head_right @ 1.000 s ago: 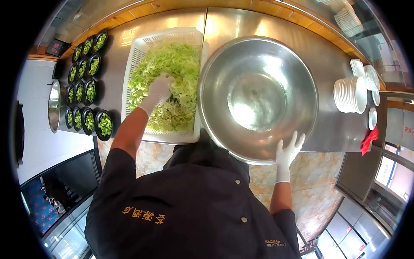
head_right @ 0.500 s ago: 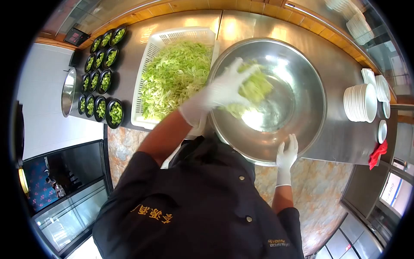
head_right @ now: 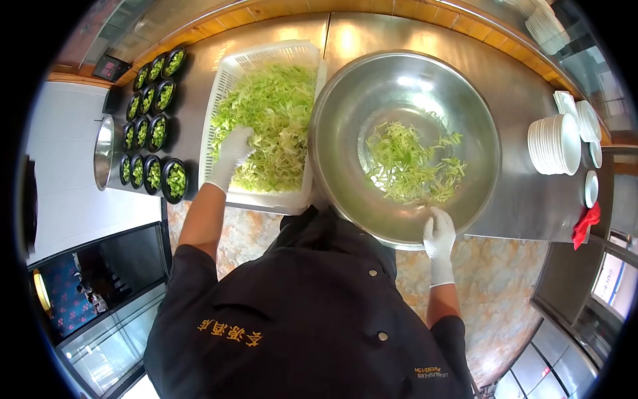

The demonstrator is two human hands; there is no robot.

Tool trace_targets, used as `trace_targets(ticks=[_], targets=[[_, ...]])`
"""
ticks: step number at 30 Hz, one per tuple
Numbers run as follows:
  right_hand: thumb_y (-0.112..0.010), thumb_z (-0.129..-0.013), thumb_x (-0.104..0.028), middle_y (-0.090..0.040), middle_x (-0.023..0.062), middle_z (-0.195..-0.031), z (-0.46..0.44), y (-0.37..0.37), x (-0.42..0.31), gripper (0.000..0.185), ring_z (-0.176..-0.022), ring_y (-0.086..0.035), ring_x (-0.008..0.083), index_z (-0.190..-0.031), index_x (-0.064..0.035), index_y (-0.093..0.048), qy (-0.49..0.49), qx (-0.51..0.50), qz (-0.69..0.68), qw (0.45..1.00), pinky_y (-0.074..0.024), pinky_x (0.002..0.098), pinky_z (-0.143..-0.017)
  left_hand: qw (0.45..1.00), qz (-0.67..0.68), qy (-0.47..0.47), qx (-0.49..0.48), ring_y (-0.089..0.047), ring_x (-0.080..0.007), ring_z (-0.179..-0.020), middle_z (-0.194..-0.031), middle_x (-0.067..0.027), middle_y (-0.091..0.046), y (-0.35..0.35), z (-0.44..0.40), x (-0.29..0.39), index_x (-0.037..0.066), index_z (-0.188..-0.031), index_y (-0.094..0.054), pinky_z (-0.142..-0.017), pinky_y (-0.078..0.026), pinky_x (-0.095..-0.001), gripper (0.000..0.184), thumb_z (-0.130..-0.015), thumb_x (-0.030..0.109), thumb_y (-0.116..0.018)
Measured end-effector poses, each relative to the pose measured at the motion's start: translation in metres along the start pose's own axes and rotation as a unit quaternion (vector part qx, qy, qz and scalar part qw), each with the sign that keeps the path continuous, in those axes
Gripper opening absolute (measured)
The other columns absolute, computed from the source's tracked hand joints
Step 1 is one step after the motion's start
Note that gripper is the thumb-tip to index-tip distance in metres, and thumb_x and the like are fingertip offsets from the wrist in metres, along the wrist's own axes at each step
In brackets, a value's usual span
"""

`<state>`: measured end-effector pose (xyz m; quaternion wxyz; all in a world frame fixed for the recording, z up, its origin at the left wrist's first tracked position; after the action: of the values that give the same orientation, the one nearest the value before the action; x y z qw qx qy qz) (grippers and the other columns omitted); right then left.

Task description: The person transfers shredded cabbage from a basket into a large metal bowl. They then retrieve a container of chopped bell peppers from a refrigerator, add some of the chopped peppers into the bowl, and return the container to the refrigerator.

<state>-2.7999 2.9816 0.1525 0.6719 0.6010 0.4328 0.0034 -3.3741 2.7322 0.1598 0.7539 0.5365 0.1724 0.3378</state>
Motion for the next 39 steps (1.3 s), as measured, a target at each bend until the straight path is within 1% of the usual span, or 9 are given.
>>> trace_targets(ticks=[6, 9, 15, 21, 27, 30, 34, 35, 39], targets=[[-0.062, -0.090, -0.010, -0.072, 0.0163, -0.104, -0.001, -0.005, 0.003, 0.022, -0.099, -0.069, 0.0348, -0.108, -0.0026, -0.070, 0.030, 0.010, 0.042, 0.999, -0.0551, 0.0417, -0.089, 0.954, 0.243, -0.095, 0.149, -0.067, -0.0280, -0.087, -0.099, -0.0140, -0.067, 0.085, 0.013, 0.051, 0.010, -0.092, -0.071, -0.080, -0.054, -0.0425, 0.018, -0.077, 0.012, -0.081], [-0.062, -0.089, -0.009, -0.072, 0.0155, -0.102, -0.002, -0.005, 0.002, 0.020, -0.096, -0.069, 0.0344, -0.106, -0.0029, -0.070, 0.017, 0.004, 0.028, 0.999, -0.0552, 0.0416, -0.087, 0.848, 0.298, -0.348, 0.265, -0.064, -0.0256, -0.089, -0.094, -0.0097, -0.067, 0.119, 0.029, 0.164, 0.006, -0.094, -0.071, -0.084, -0.055, -0.0374, 0.013, -0.083, 0.009, -0.076], [-0.062, -0.088, -0.009, -0.071, 0.0149, -0.097, -0.002, -0.005, 0.002, 0.016, -0.092, -0.069, 0.0344, -0.100, -0.0039, -0.071, 0.023, -0.001, 0.028, 0.999, -0.0556, 0.0420, -0.084, 0.900, 0.300, -0.307, 0.081, -0.052, -0.0387, -0.134, -0.145, -0.0258, -0.051, 0.057, 0.023, 0.263, 0.000, -0.151, -0.045, -0.113, -0.044, -0.0439, 0.092, -0.075, 0.029, -0.088], [-0.063, -0.086, -0.008, -0.071, 0.0145, -0.093, -0.004, -0.006, 0.000, 0.014, -0.088, -0.069, 0.0345, -0.096, -0.0042, -0.071, 0.026, -0.014, 0.049, 0.998, -0.0559, 0.0430, -0.080, 0.993, 0.090, 0.038, 0.061, -0.016, -0.0454, -0.155, -0.165, -0.0330, -0.018, 0.091, -0.075, 0.052, 0.005, -0.162, -0.021, -0.126, -0.023, -0.0500, 0.127, -0.066, 0.045, -0.094], [-0.063, -0.080, -0.005, -0.070, 0.0146, -0.088, -0.008, -0.010, 0.008, 0.013, -0.083, -0.068, 0.0354, -0.091, -0.0059, -0.070, 0.013, -0.033, 0.071, 0.997, -0.0560, 0.0442, -0.075, 0.989, -0.003, 0.086, -0.117, -0.007, -0.0556, -0.153, -0.167, -0.0332, 0.006, 0.047, -0.168, -0.014, 0.033, -0.164, 0.009, -0.125, -0.018, -0.0588, 0.152, -0.058, 0.056, -0.096], [-0.062, -0.080, -0.006, -0.069, 0.0151, -0.086, -0.014, -0.009, 0.004, 0.010, -0.081, -0.066, 0.0372, -0.088, -0.0050, -0.069, -0.019, -0.042, 0.092, 0.995, -0.0554, 0.0463, -0.075, 0.989, -0.048, 0.075, -0.116, -0.009, -0.0578, -0.151, -0.167, -0.0321, 0.006, 0.024, -0.196, -0.015, 0.031, -0.165, 0.007, -0.124, -0.022, -0.0611, 0.150, -0.058, 0.055, -0.096], [-0.063, -0.084, -0.008, -0.054, 0.0233, -0.140, -0.026, 0.011, -0.013, 0.040, -0.134, -0.048, 0.0370, -0.124, -0.0039, -0.065, -0.032, 0.052, 0.242, 0.968, -0.0460, 0.0450, -0.106, 0.992, -0.020, 0.081, -0.090, -0.028, -0.0488, -0.149, -0.169, -0.0204, -0.012, 0.030, -0.191, -0.015, 0.025, -0.165, -0.016, -0.113, -0.044, -0.0567, 0.124, -0.069, 0.045, -0.092], [-0.063, -0.088, -0.009, -0.034, 0.0239, -0.158, -0.018, 0.012, 0.006, 0.055, -0.149, -0.029, 0.0371, -0.142, -0.0019, -0.053, -0.109, 0.073, 0.189, 0.973, -0.0347, 0.0464, -0.117, 0.995, -0.024, 0.077, -0.055, -0.041, -0.0431, -0.143, -0.167, -0.0179, -0.021, 0.021, -0.195, -0.024, 0.024, -0.161, -0.030, -0.108, -0.049, -0.0548, 0.108, -0.072, 0.040, -0.090], [-0.062, -0.090, -0.005, -0.043, 0.0227, -0.153, 0.002, 0.006, 0.061, 0.056, -0.141, -0.044, 0.0318, -0.143, 0.0074, -0.049, -0.307, 0.339, -0.155, 0.876, -0.0412, 0.0410, -0.112, 0.997, 0.018, 0.065, -0.027, -0.056, -0.0356, -0.131, -0.154, -0.0172, -0.044, -0.009, -0.207, -0.050, 0.024, -0.155, -0.044, -0.106, -0.050, -0.0478, 0.094, -0.073, 0.038, -0.089]])
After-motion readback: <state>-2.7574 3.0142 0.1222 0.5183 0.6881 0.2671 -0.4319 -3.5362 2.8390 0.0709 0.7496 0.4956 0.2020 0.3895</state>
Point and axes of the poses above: each hand's wrist, its own z-axis away from the middle knuckle, its own y-axis out of the back of the hand, x = y × z, the point moved 4 cm from there along -z, towards the middle knuckle
